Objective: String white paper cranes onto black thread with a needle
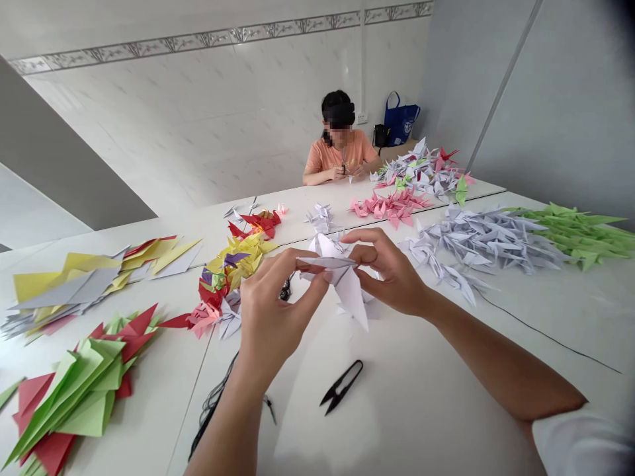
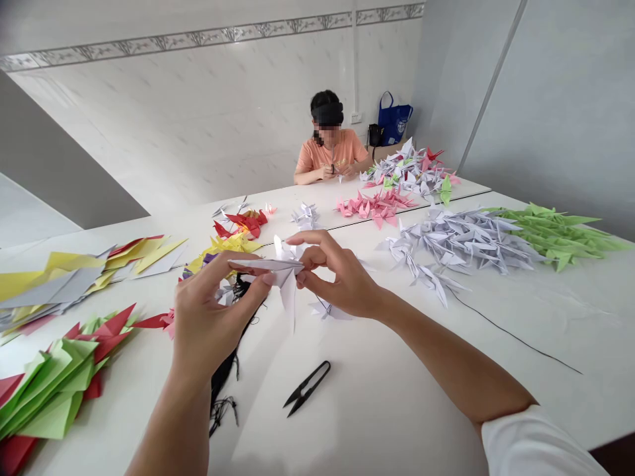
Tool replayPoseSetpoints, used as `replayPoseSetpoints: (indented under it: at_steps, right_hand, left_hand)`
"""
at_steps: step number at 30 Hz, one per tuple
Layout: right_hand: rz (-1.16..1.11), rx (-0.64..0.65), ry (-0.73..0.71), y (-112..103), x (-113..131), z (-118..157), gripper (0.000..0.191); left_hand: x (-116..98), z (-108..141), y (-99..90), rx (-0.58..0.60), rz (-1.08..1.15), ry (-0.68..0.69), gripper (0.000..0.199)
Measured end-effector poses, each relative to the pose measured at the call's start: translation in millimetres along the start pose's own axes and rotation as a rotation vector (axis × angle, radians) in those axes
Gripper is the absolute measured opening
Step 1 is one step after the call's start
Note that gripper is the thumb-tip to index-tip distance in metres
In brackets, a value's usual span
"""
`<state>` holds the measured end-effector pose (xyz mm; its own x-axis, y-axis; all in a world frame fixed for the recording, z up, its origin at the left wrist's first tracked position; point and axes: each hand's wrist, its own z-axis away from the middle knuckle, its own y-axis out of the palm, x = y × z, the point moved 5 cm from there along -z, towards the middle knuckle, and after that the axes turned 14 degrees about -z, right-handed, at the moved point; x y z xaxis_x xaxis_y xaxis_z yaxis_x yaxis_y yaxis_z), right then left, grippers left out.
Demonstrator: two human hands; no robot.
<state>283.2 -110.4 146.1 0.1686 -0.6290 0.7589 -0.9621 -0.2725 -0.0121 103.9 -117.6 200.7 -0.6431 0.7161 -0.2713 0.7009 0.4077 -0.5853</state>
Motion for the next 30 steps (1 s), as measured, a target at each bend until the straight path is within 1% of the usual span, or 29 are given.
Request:
replayPoseSetpoints:
  at_steps: [3,5,8,10,12,14,16,18,19,21,23,25,28,30]
  right_hand:
    - [0.147,0.1,-0.059,1,6,0,0.031]
    - [0.183,0.151,-0.048,2,6,-1,0.023]
    - [0.214,0.171,0.001,4,4,-2,0.013]
    - [0.263,0.173,0.016,5,2,-2,0.01]
    - [0.34,0.195,0.022,8,-1,-3,0.01]
    - [0.417,0.284,0.062,10,-7,-2,0.011]
    - [0.431,0.419,0.171,11,-17,1,0.019]
    - [0.408,0.505,0.327,6,-31,4,0.036]
    - [0.413,0.513,0.401,2,-38,6,0.043]
    - [0.478,0.5,0.502,-5,-52,8,0.051]
    - [0.559,0.51,0.565,-8,-65,11,0.056]
    - [0.593,0.551,0.617,-4,-78,15,0.064]
    - [0.538,0.596,0.638,5,-89,19,0.08]
    - [0.461,0.611,0.627,10,-93,21,0.095]
  left_hand:
    - [4,-3,4.5,0.06,0.044,-0.013,0.01]
    - [6,-5,6.9,0.085,0.063,-0.028,0.013]
    - [7,-6,5.8,0.103,0.065,-0.026,0.014]
    - [9,-7,0.6,0.088,0.059,-0.035,0.012]
    - [13,-8,-7.8,0.033,0.07,-0.075,0.01]
    - [19,-9,-16.4,-0.031,0.111,-0.133,0.008]
    - [25,-9,-22.4,-0.064,0.154,-0.18,0.006]
    - [28,-10,-25.5,-0.065,0.175,-0.202,0.006]
    - [30,-11,-26.4,-0.061,0.185,-0.208,0.006]
    - [32,-11,-27.7,-0.073,0.228,-0.218,0.008]
    - [35,-11,-26.2,-0.063,0.298,-0.241,0.013]
    - [38,-11,-20.8,-0.014,0.374,-0.283,0.018]
    - [42,-11,-8.6,0.105,0.479,-0.315,0.022]
    - [44,-11,-3.6,0.127,0.497,-0.312,0.023]
